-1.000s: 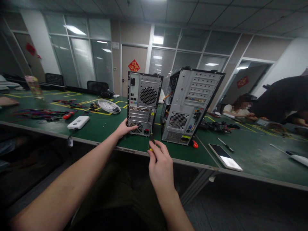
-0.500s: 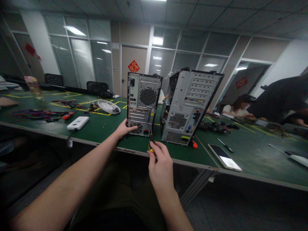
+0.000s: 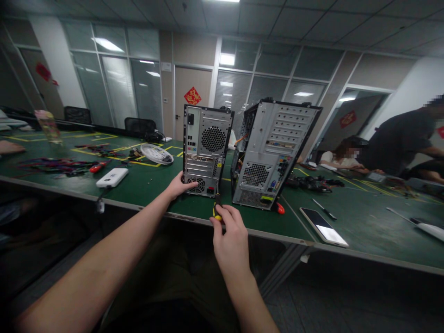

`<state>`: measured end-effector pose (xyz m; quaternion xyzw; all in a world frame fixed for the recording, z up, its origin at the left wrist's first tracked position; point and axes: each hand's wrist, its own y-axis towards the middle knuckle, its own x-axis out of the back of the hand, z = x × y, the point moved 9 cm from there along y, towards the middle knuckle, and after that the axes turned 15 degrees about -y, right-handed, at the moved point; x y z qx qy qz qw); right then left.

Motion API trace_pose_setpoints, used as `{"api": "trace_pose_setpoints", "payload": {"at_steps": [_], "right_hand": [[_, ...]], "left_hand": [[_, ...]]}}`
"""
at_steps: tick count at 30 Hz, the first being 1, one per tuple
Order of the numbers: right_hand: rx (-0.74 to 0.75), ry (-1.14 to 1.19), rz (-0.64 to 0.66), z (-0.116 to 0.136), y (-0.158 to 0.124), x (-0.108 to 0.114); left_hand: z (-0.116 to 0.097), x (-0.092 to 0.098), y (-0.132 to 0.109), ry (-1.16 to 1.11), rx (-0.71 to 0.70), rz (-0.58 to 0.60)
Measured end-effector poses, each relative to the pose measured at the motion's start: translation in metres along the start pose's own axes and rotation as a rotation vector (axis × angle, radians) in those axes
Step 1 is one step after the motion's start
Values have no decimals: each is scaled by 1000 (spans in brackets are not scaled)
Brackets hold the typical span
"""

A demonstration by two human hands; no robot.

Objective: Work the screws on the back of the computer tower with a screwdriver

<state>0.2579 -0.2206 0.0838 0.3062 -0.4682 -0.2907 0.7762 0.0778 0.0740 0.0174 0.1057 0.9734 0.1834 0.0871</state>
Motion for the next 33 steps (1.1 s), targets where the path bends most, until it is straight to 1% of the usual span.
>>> {"api": "trace_pose_setpoints", "payload": {"at_steps": [5,8,12,17,22,29,33], "right_hand": [[27,-34,0,4,0,2],[-14,8,-21,2,2,2],[-56,53,-15,-2,1,-1],[-13,26,-27,1,1,4],[28,4,8,5,1,2],[-56,81,28,-2,1,-4],[18,22,23,3,1,-3]], "left_hand": [[1,0,0,-10,3,7],[2,2,1,16,8,-4],[2,1,1,4,10,3],[1,0,1,-10,0,8],[-2,0,-1,-11,1,7],[1,1,0,-26,12,7],[0,1,-1,-28,9,5]]}}
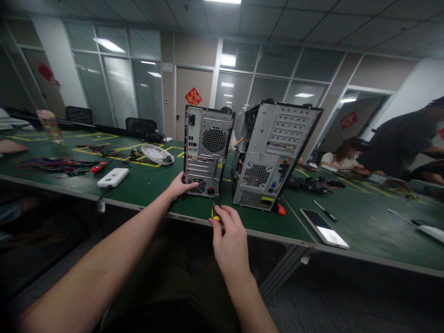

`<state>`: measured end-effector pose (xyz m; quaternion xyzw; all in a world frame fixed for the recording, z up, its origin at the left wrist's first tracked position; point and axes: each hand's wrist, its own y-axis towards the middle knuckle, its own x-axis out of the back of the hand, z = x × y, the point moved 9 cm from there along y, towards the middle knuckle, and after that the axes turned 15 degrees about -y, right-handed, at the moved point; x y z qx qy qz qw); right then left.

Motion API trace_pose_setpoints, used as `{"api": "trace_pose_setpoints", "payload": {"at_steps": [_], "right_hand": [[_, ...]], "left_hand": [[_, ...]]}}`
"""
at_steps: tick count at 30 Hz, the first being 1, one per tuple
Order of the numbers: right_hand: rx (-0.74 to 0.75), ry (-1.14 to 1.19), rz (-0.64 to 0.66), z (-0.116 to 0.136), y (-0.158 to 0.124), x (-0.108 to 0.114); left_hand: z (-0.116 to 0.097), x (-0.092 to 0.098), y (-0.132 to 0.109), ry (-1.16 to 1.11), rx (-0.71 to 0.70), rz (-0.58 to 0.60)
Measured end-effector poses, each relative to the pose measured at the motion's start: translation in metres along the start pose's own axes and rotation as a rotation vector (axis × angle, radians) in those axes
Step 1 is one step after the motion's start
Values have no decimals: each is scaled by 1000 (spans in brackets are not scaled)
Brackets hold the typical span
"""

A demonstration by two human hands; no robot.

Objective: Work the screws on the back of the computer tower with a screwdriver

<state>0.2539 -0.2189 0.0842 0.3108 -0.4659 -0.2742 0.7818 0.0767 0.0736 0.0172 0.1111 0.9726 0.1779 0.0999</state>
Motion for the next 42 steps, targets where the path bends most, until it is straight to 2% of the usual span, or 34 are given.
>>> {"api": "trace_pose_setpoints", "payload": {"at_steps": [7,14,23,30,42], "right_hand": [[39,-70,-12,1,-1,4],[-73,8,-36,-9,0,3],[32,-64,18,-1,-2,-2],[-64,24,-15,-7,0,-1],[32,-61,26,1,-2,1]], "left_hand": [[-3,-1,-2,13,5,-14],[-1,-4,-1,-23,-3,15],[5,1,2,6,0,1],[3,3,2,19,0,-10],[-5,-4,-3,-10,1,-3]]}}
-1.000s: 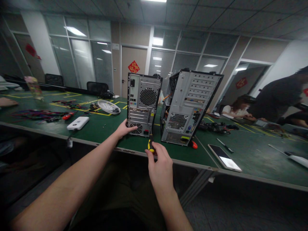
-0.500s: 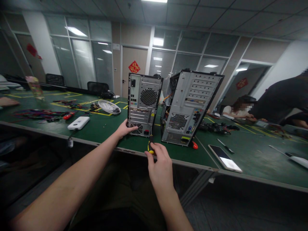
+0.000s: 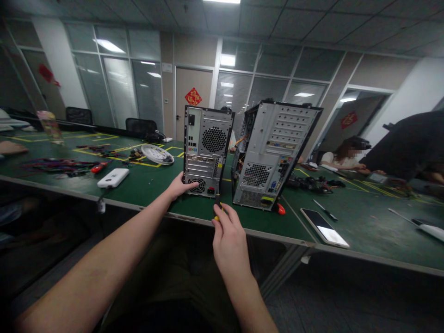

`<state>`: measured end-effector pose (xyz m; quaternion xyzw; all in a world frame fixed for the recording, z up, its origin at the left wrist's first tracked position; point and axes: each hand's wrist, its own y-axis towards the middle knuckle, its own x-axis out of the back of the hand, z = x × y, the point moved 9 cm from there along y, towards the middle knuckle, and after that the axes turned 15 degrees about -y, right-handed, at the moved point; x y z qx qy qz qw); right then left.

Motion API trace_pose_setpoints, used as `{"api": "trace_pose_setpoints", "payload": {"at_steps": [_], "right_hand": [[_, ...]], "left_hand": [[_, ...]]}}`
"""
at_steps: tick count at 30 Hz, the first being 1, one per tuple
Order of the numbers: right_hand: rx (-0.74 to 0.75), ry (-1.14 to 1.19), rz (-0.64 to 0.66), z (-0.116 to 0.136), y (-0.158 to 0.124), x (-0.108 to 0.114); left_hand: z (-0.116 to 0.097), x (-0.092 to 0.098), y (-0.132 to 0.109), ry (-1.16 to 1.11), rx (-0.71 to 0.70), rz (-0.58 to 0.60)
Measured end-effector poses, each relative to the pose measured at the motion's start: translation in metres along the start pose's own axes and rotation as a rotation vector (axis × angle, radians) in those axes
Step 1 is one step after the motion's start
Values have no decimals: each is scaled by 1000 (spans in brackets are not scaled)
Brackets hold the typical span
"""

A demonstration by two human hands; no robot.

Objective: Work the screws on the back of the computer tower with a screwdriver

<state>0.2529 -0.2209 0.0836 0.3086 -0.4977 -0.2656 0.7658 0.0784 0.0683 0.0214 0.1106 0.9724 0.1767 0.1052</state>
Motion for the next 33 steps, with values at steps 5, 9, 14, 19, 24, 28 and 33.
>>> {"api": "trace_pose_setpoints", "payload": {"at_steps": [5,9,14,19,24,28,33], "right_hand": [[-67,36,-27,-5,1,1],[-101,82,-11,-7,2,-2],[-57,35,-5,-3,2,0],[-37,18,30,-3,1,0],[1,9,59,-3,1,-1],[9,2,82,-6,0,-1],[-58,32,61,-10,2,0]], "left_hand": [[5,0,3,-8,3,5],[6,2,4,7,-3,-1],[4,3,4,44,-7,-4],[3,2,3,29,-3,4],[3,2,2,14,2,0],[2,1,1,14,7,2],[2,-2,2,-8,-6,9]]}}
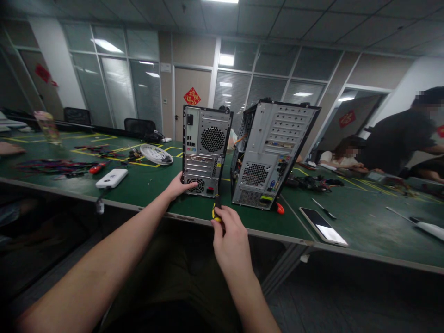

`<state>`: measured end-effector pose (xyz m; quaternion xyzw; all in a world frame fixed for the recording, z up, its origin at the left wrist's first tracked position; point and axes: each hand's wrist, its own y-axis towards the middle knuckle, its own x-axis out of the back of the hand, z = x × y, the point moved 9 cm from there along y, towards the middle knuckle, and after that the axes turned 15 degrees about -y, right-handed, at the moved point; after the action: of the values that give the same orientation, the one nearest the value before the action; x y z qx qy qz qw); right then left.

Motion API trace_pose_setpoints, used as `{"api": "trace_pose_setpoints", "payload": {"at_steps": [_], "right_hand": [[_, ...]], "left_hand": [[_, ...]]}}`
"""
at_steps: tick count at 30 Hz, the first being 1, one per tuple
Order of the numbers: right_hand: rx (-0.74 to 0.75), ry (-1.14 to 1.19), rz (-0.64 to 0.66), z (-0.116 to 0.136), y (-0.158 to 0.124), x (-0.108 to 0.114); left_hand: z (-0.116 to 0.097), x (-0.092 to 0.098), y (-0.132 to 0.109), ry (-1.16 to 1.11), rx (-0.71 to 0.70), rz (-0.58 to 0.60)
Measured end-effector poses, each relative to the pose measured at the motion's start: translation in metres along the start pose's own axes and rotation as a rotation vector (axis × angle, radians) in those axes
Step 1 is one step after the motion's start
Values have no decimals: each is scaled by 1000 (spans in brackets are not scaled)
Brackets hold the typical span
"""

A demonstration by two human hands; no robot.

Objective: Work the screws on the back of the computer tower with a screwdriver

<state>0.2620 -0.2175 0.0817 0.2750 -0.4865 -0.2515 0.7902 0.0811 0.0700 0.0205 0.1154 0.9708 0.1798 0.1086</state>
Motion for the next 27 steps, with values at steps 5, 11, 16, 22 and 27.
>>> {"api": "trace_pose_setpoints", "payload": {"at_steps": [5,11,16,22,27], "right_hand": [[-14,8,-23,1,1,2],[80,-45,-12,7,-1,1],[51,-32,-22,7,0,0],[3,17,-22,3,1,-1],[39,-31,-13,4,0,0]], "left_hand": [[3,2,1,-1,8,1],[2,3,1,5,4,7],[2,5,0,22,21,-10],[2,4,1,16,11,-7],[0,3,-1,7,10,-6]]}}
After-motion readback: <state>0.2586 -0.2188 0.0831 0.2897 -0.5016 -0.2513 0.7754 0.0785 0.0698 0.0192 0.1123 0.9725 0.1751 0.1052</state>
